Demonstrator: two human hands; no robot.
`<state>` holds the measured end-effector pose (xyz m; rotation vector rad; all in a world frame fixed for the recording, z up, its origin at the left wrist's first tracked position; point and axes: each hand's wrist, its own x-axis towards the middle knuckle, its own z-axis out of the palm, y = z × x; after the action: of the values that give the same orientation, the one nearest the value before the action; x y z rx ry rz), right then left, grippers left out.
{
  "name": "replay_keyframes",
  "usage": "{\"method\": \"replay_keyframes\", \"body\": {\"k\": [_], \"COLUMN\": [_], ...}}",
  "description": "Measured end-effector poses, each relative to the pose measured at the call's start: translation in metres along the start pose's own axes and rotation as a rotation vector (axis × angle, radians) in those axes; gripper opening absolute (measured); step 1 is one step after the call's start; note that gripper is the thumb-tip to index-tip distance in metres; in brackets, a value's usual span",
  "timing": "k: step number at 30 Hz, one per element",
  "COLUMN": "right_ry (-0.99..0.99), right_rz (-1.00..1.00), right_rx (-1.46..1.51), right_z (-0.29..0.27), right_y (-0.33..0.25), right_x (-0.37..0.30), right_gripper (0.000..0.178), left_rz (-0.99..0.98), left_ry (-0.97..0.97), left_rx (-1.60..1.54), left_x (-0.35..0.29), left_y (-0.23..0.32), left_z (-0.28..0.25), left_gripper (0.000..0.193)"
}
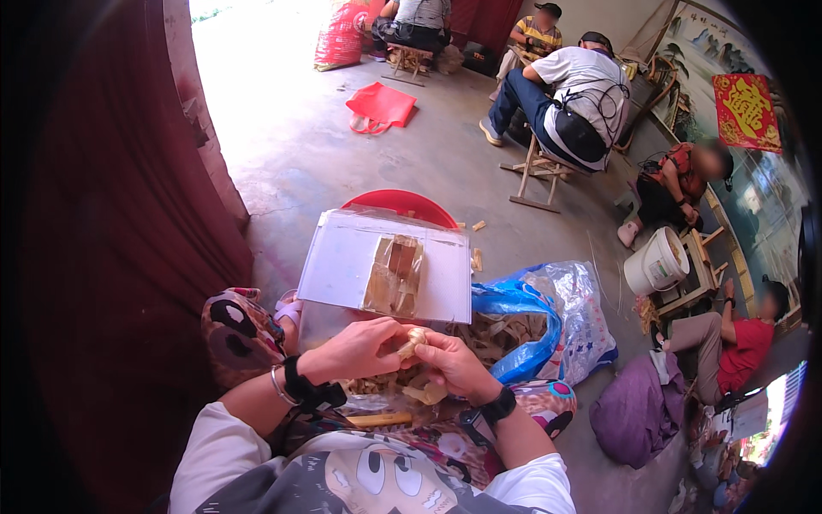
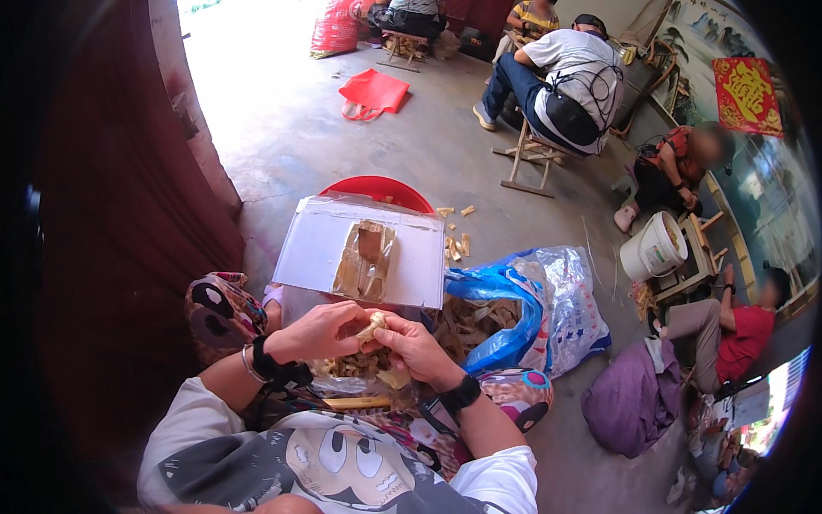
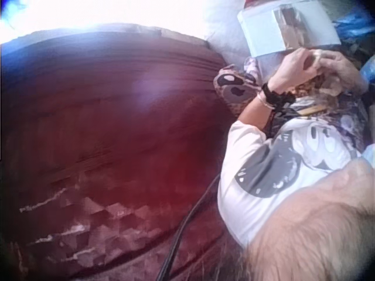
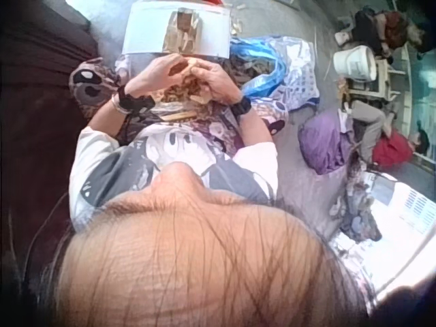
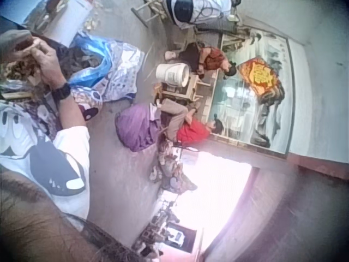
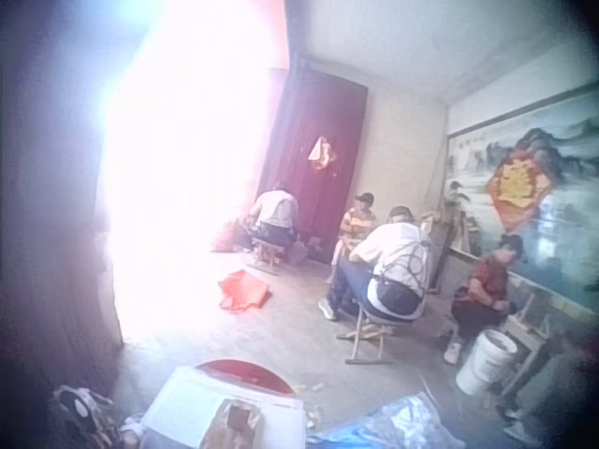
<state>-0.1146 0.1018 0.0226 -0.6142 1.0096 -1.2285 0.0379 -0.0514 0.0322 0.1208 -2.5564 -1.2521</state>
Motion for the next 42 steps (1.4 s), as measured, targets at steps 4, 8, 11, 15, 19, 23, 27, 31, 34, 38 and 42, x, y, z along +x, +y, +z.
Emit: {"method": "replay_keyframes", "body": {"k": [4, 8, 11, 15, 19, 23, 27, 31, 34, 38, 42], "right_ry": [0.020, 0.100, 0.066, 0.014, 0.104, 0.158, 0.138, 0.080, 0.056, 0.005, 0.014], "right_rz": [-0.002, -0.004, 0.043, 0.114, 0.057, 0.045, 0.034, 0.085, 0.056, -0.005, -0.050], "right_rx": [-0.134, -0.190, -0.159, -0.105, 0.052, -0.051, -0.267, -0.241, -0.357, -0.414, -0.421], "right_z": [-0.001, 0.005, 0.008, 0.001, -0.010, -0.018, -0.018, -0.020, -0.011, 0.001, 0.002], "right_y": [0.007, 0.001, -0.015, -0.026, -0.022, -0.025, -0.023, -0.022, -0.021, -0.011, -0.008], "right_x": [0.004, 0.002, -0.004, -0.011, -0.008, -0.014, -0.013, -0.010, -0.005, 0.004, 0.006], "right_gripper": [0.035, 0.036, 0.033, 0.034, 0.024, 0.018, 0.018, 0.020, 0.020, 0.019, 0.018], "left_rz": [-0.087, -0.222, -0.359, -0.431, -0.452, -0.404, -0.372, -0.272, -0.417, -0.555, -0.616], "left_ry": [-0.140, -0.145, -0.140, -0.215, -0.247, -0.265, -0.277, -0.188, -0.227, -0.375, -0.357], "left_rx": [-0.038, -0.192, -0.483, -0.682, -0.746, -0.695, -0.681, -0.632, -0.901, -1.191, -1.297], "left_x": [0.002, -0.001, -0.003, -0.001, -0.002, -0.002, -0.006, -0.007, -0.003, -0.008, -0.007], "left_y": [0.006, -0.005, -0.009, -0.007, -0.005, 0.005, 0.002, -0.015, -0.014, -0.017, -0.018], "left_z": [-0.002, 0.002, -0.001, -0.001, -0.013, -0.022, -0.022, -0.022, -0.019, -0.003, 0.003], "left_gripper": [0.026, 0.026, 0.025, 0.021, 0.018, 0.017, 0.019, 0.026, 0.029, 0.025, 0.018]}}
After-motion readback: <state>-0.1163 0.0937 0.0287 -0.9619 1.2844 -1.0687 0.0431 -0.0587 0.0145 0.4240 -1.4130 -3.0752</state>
